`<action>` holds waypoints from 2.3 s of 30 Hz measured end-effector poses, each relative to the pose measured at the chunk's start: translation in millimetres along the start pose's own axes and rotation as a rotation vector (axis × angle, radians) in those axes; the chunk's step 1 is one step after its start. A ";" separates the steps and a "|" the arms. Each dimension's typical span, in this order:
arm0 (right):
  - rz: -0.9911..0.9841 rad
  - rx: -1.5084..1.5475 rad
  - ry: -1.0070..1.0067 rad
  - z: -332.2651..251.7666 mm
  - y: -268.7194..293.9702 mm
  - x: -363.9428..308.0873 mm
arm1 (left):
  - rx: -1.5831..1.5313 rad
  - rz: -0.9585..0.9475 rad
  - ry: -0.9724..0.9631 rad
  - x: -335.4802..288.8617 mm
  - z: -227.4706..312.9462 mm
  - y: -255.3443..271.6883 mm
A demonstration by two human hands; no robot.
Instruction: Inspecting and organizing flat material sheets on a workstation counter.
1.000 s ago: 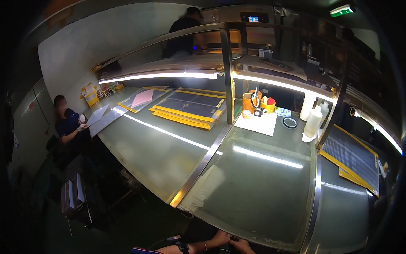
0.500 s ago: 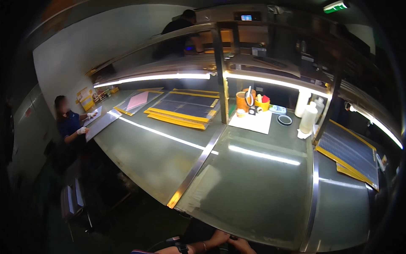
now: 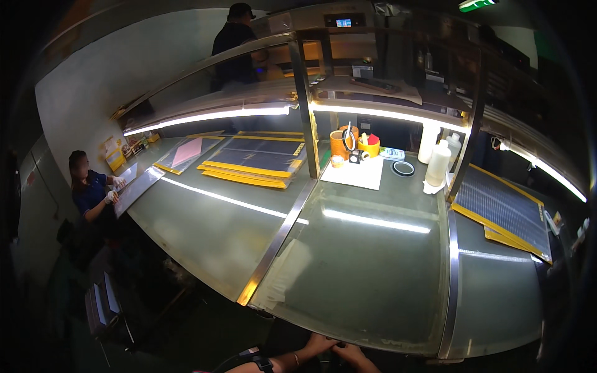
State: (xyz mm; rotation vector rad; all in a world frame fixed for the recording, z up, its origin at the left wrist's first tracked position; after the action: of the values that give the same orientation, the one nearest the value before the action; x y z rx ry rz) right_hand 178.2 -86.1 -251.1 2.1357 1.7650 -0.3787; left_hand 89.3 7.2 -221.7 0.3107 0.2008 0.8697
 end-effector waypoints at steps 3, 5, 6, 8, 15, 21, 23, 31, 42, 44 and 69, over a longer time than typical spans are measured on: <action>0.002 -0.075 0.005 -2.8 -0.4 -1.7 | 0.021 0.005 0.040 -1.0 -4.2 -1.2; 0.007 -0.107 0.003 10.8 1.0 2.8 | 0.046 -0.059 0.149 0.6 -9.0 -4.1; 0.035 -0.137 -0.001 16.8 1.8 6.2 | 0.072 -0.121 0.262 -0.2 -14.2 -6.4; 0.062 -0.167 -0.005 29.0 4.7 10.5 | 0.079 -0.101 0.241 0.2 -9.3 -4.8; 0.043 -0.084 -0.026 7.2 0.4 1.0 | 0.082 -0.114 0.179 0.3 2.2 0.2; 0.015 -0.094 -0.058 7.5 0.4 -0.3 | 0.013 -0.147 0.130 -3.3 -7.8 -9.9; 0.003 -0.076 -0.076 8.8 -1.0 -0.5 | 0.035 -0.178 0.129 -3.7 -18.0 -14.5; 0.099 -0.061 0.005 44.7 2.3 18.4 | 0.047 -0.185 0.080 -3.0 -30.2 -21.7; 0.027 -0.164 -0.134 5.6 1.8 -2.1 | 0.038 -0.324 0.280 -4.8 -22.8 -22.4; -0.012 -0.194 -0.225 5.3 -1.0 -5.0 | 0.031 -0.328 0.280 -5.0 -28.9 -24.4; -0.109 -0.389 -0.035 -23.3 -7.0 -13.3 | 0.050 -0.417 0.327 -7.4 -31.4 -33.6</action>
State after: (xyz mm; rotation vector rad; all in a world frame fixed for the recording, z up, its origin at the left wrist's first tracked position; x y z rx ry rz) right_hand 168.5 -86.8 -225.1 1.7579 1.7699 -0.0867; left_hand 99.4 -13.1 -262.5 0.1613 0.5707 0.4972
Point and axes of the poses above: each hand's wrist, its own x-axis towards the middle knuckle, its own y-axis out of the back of the hand, z = x × y, the point moved 6 cm from there along x, towards the middle knuckle, and after that the axes turned 7 degrees about -x, right-handed, at the moved point
